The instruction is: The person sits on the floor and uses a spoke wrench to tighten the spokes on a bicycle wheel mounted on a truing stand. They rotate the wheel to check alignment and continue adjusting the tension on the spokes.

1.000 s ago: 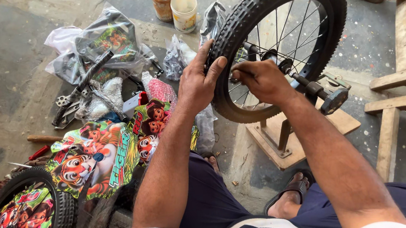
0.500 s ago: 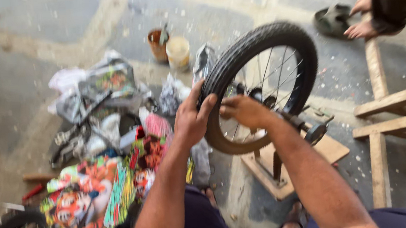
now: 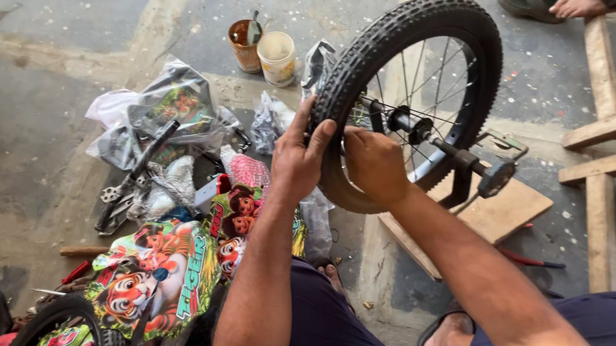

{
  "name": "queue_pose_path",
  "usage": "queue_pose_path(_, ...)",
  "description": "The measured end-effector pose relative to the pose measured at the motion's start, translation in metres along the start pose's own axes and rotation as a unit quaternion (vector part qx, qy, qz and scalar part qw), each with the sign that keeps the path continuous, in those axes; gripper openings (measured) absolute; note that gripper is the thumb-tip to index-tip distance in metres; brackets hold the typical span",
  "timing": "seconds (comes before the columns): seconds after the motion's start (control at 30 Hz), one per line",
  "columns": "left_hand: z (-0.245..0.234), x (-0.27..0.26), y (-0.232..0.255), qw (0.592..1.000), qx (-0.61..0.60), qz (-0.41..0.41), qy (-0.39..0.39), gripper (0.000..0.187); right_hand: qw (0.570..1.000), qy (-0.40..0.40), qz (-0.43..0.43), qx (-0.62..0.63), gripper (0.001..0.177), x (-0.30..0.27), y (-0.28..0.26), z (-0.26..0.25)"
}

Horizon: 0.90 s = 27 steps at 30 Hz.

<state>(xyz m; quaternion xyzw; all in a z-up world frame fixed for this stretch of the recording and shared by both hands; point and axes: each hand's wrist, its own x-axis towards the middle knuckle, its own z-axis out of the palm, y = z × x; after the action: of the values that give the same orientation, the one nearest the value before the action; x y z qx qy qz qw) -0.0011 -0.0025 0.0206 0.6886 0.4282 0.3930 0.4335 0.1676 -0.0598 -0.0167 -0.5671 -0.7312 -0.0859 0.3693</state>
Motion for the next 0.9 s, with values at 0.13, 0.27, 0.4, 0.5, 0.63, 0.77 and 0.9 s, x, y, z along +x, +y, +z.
queue_pose_path(0.13, 0.0, -0.003, 0.0, 1.0, -0.007, -0.02, -0.009, 0.064, 0.994, -0.072, 0.047, 0.069, 0.019, -0.004, 0.005, -0.023)
queue_pose_path(0.27, -0.002, -0.002, 0.003, 0.999, 0.007, -0.032, -0.008, 0.065, 0.991, -0.075, -0.013, 0.111, 0.027, -0.002, 0.008, -0.041)
queue_pose_path(0.4, -0.001, -0.004, 0.003, 1.0, -0.006, -0.002, -0.006, 0.063, 0.992, -0.085, -0.024, 0.091, 0.022, -0.002, 0.004, -0.045)
queue_pose_path(0.5, -0.001, -0.004, 0.003, 1.0, -0.014, -0.014, -0.01, 0.064, 0.991, -0.1, -0.016, 0.085, 0.02, -0.001, 0.003, -0.046)
queue_pose_path(0.63, -0.001, -0.004, 0.005, 1.0, -0.007, -0.01, -0.01, 0.063, 0.995, -0.089, -0.022, 0.048, 0.019, 0.001, -0.002, -0.045)
queue_pose_path(0.77, -0.001, -0.004, 0.004, 1.0, -0.002, -0.004, -0.008, 0.063, 0.998, -0.048, -0.022, 0.015, 0.031, -0.002, -0.01, -0.046)
queue_pose_path(0.9, -0.002, -0.002, 0.005, 1.0, -0.011, -0.003, -0.012, 0.063, 0.998, -0.053, -0.018, 0.03, 0.025, -0.003, -0.007, -0.041)
